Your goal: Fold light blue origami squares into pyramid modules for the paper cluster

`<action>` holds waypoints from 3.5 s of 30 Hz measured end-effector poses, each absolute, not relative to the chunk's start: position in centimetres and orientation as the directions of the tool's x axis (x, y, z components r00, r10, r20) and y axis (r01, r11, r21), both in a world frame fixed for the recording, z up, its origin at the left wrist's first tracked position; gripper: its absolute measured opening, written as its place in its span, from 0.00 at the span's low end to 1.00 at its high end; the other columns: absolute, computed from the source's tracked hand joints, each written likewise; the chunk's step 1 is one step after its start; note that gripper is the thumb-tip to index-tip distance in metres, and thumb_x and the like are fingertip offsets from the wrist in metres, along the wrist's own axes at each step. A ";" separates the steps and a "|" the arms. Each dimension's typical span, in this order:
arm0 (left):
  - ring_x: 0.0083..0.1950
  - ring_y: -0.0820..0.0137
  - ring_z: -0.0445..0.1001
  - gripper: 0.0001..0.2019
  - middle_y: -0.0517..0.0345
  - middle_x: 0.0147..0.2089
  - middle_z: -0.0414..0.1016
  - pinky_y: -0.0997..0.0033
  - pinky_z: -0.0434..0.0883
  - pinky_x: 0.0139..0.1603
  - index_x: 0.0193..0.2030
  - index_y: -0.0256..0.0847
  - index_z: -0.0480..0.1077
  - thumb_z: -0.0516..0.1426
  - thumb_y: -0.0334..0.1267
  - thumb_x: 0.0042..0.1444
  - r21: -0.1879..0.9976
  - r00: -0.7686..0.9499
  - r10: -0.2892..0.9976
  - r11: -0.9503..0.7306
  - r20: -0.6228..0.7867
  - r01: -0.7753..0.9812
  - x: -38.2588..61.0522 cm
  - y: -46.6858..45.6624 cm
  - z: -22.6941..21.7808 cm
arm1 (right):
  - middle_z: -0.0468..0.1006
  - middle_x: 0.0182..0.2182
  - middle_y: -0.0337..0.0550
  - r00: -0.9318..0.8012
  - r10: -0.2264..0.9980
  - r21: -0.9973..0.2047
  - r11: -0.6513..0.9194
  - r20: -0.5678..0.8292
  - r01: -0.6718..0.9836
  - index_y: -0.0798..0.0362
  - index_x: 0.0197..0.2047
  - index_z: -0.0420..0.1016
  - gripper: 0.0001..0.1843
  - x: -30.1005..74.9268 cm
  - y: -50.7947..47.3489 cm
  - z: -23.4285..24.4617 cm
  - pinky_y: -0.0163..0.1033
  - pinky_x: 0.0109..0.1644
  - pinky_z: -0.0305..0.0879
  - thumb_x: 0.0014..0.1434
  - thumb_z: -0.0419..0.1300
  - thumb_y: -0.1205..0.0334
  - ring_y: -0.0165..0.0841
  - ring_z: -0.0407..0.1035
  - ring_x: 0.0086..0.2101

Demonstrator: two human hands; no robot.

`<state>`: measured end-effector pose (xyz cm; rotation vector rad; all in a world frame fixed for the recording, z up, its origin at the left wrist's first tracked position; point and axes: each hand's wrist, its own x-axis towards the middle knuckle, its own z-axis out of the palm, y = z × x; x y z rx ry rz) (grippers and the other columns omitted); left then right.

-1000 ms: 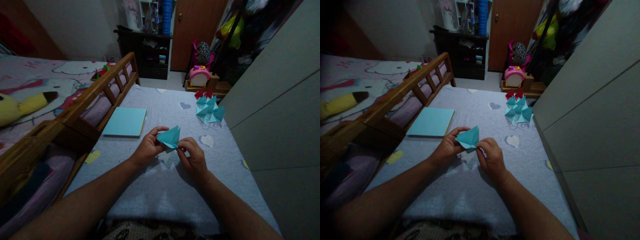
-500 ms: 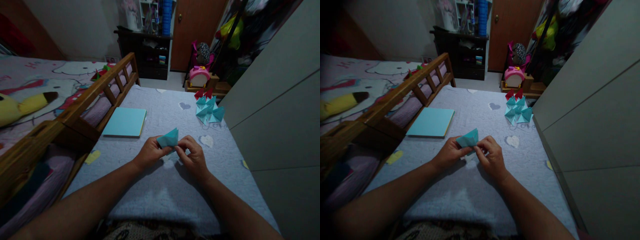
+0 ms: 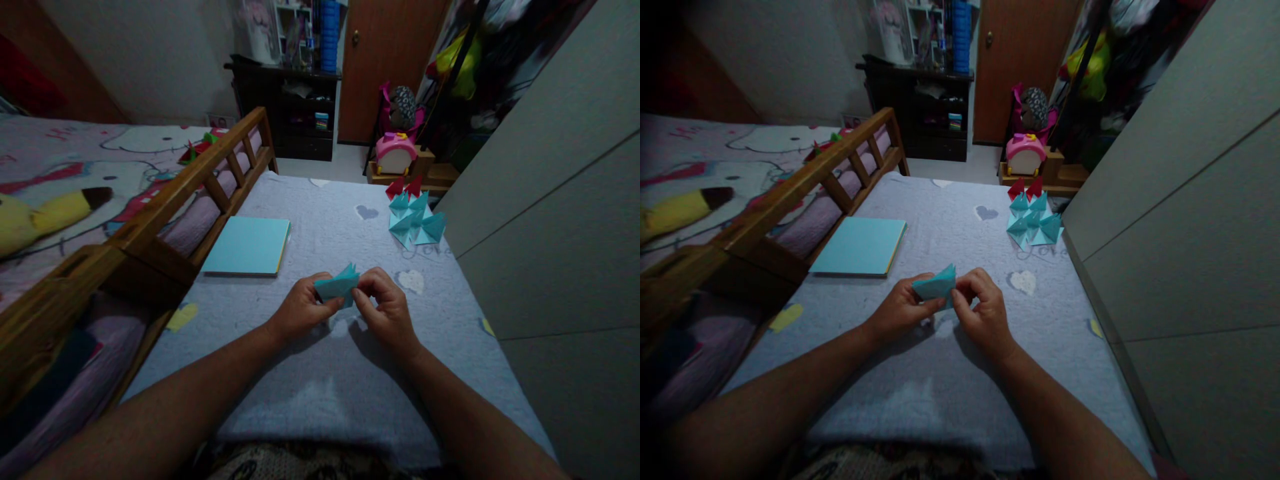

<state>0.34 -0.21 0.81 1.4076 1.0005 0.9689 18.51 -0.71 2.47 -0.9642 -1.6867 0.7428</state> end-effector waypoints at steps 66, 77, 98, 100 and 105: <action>0.25 0.75 0.69 0.17 0.57 0.29 0.74 0.76 0.66 0.26 0.36 0.35 0.73 0.70 0.45 0.47 0.968 0.378 0.908 0.232 -0.179 -0.098 0.7 -0.4 1.2 | 0.75 0.28 0.38 -0.418 0.908 -0.995 -0.064 -0.025 -0.081 0.53 0.33 0.76 0.16 18.7 0.3 2.0 0.36 0.35 0.64 0.53 0.69 0.48 0.29 0.67 0.28; 0.25 0.78 0.66 0.38 0.62 0.34 0.73 0.81 0.63 0.24 0.64 0.45 0.58 0.70 0.42 0.50 0.774 0.414 0.877 0.434 -0.245 -0.461 0.4 0.0 1.6 | 0.72 0.48 0.44 -0.270 0.959 -0.996 0.077 0.089 -0.055 0.43 0.58 0.67 0.32 19.6 0.5 1.4 0.41 0.45 0.68 0.50 0.70 0.58 0.37 0.69 0.45; 0.23 0.76 0.63 0.19 0.59 0.25 0.71 0.76 0.61 0.25 0.31 0.35 0.78 0.67 0.52 0.50 0.971 0.237 0.958 0.198 -0.164 -0.131 0.0 0.1 1.5 | 0.76 0.31 0.38 -0.279 0.960 -1.000 0.014 0.007 0.024 0.50 0.37 0.75 0.12 19.0 0.4 1.4 0.38 0.36 0.64 0.54 0.68 0.53 0.32 0.68 0.31; 0.23 0.77 0.63 0.18 0.60 0.25 0.71 0.76 0.61 0.24 0.32 0.36 0.78 0.67 0.52 0.50 0.964 0.213 0.962 0.207 -0.169 -0.168 0.0 0.2 1.4 | 0.75 0.32 0.37 -0.211 0.977 -0.999 0.022 0.028 -0.032 0.49 0.39 0.73 0.14 18.8 0.3 1.5 0.37 0.34 0.64 0.52 0.69 0.54 0.31 0.67 0.30; 0.24 0.76 0.65 0.18 0.56 0.30 0.75 0.77 0.62 0.24 0.36 0.35 0.80 0.69 0.51 0.49 0.965 0.245 0.954 0.214 -0.173 -0.153 -0.1 0.3 1.6 | 0.69 0.26 0.33 -0.120 0.991 -0.996 0.044 0.054 -0.080 0.49 0.37 0.70 0.15 18.7 0.2 2.0 0.34 0.29 0.60 0.52 0.70 0.54 0.28 0.63 0.25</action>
